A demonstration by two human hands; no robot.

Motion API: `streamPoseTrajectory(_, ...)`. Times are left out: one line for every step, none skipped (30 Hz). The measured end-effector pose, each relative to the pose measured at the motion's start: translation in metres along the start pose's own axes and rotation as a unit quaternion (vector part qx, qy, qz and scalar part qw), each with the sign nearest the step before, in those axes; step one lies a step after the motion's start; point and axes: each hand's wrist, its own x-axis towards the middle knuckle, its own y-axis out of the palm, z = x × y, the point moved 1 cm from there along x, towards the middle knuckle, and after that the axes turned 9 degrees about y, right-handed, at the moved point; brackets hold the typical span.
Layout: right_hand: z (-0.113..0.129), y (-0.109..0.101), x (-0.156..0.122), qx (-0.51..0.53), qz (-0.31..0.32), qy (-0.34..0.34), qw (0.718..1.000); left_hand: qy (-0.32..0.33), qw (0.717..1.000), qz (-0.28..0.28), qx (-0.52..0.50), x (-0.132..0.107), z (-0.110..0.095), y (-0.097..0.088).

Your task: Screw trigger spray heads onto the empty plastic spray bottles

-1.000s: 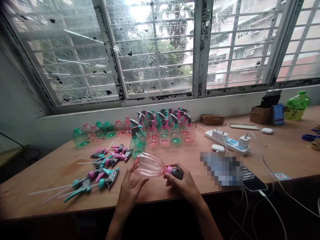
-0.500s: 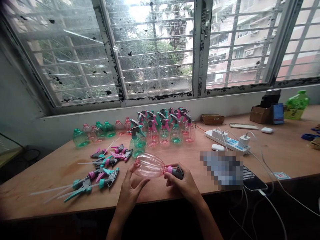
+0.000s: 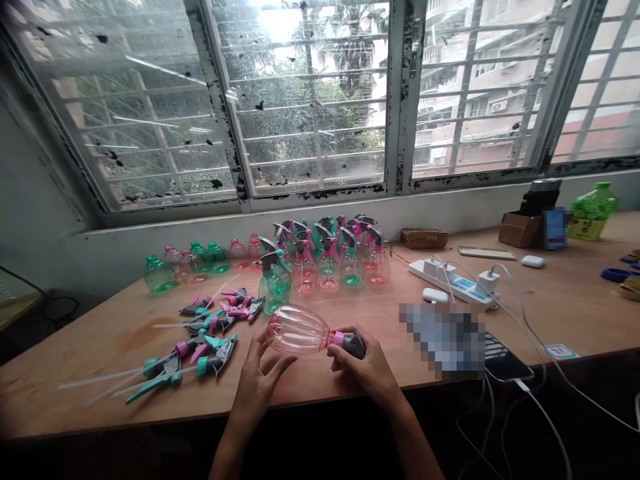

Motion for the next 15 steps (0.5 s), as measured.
streamPoseTrajectory(0.0003, 0.0001, -0.0002, 0.0, 0.001, 0.0, 1.0, 0.002, 1.0, -0.003, 0.005, 0.0002, 0.0011, -0.0001)
streamPoseTrajectory(0.0004, 0.0, -0.0005, -0.004, 0.002, -0.001, 1.0, 0.004, 1.0, -0.007, 0.009, 0.0005, 0.0018, -0.0002)
streamPoseTrajectory(0.0003, 0.0, -0.0006, -0.01, 0.003, -0.003, 1.0, 0.006, 1.0, -0.009, 0.013, 0.0006, 0.0019, -0.0003)
streamPoseTrajectory(0.0, -0.0002, -0.0008, -0.016, 0.004, -0.006, 1.0, 0.008, 1.0, -0.01, 0.015, 0.0007, 0.0014, -0.0005)
streamPoseTrajectory(-0.0004, -0.0003, -0.0008, -0.021, 0.005, -0.008, 1.0, 0.007, 1.0, -0.009, 0.015, 0.0007, 0.0006, -0.0006)
streamPoseTrajectory(-0.0009, -0.0005, -0.0008, -0.024, 0.005, -0.009, 1.0, 0.005, 1.0, -0.008, 0.01, 0.0005, -0.0004, -0.0006)
streamPoseTrajectory(-0.0013, -0.0006, -0.0008, -0.026, 0.008, -0.01, 1.0, 0.001, 1.0, -0.007, 0.001, 0.0002, -0.0013, -0.0006)
streamPoseTrajectory(-0.0017, -0.0006, -0.0007, -0.027, 0.011, -0.01, 1.0, -0.005, 1.0, -0.008, -0.013, -0.0003, -0.0019, -0.0005)
streamPoseTrajectory(-0.0018, -0.0006, -0.0007, -0.029, 0.015, -0.01, 0.999, -0.012, 0.999, -0.009, -0.028, -0.0007, -0.0022, -0.0003)
streamPoseTrajectory(-0.0018, -0.0005, -0.0006, -0.031, 0.017, -0.01, 0.999, -0.019, 0.999, -0.01, -0.042, -0.0012, -0.0021, 0.0)
streamPoseTrajectory(-0.0017, -0.0003, -0.0005, -0.032, 0.018, -0.009, 0.999, -0.024, 0.998, -0.01, -0.053, -0.0015, -0.0017, 0.0003)
streamPoseTrajectory(-0.0014, -0.0001, -0.0003, -0.031, 0.016, -0.009, 0.999, -0.026, 0.998, -0.009, -0.059, -0.0017, -0.001, 0.0006)
streamPoseTrajectory(-0.001, 0.0, -0.0001, -0.026, 0.013, -0.007, 1.0, -0.026, 0.998, -0.007, -0.058, -0.0016, -0.0003, 0.0008)
streamPoseTrajectory(-0.0007, 0.0001, 0.0001, -0.02, 0.006, -0.006, 1.0, -0.024, 0.998, -0.005, -0.053, -0.0015, 0.0004, 0.0009)
streamPoseTrajectory(-0.0003, 0.0002, 0.0005, -0.011, 0.0, -0.004, 1.0, -0.02, 0.999, -0.004, -0.045, -0.0012, 0.0011, 0.001)
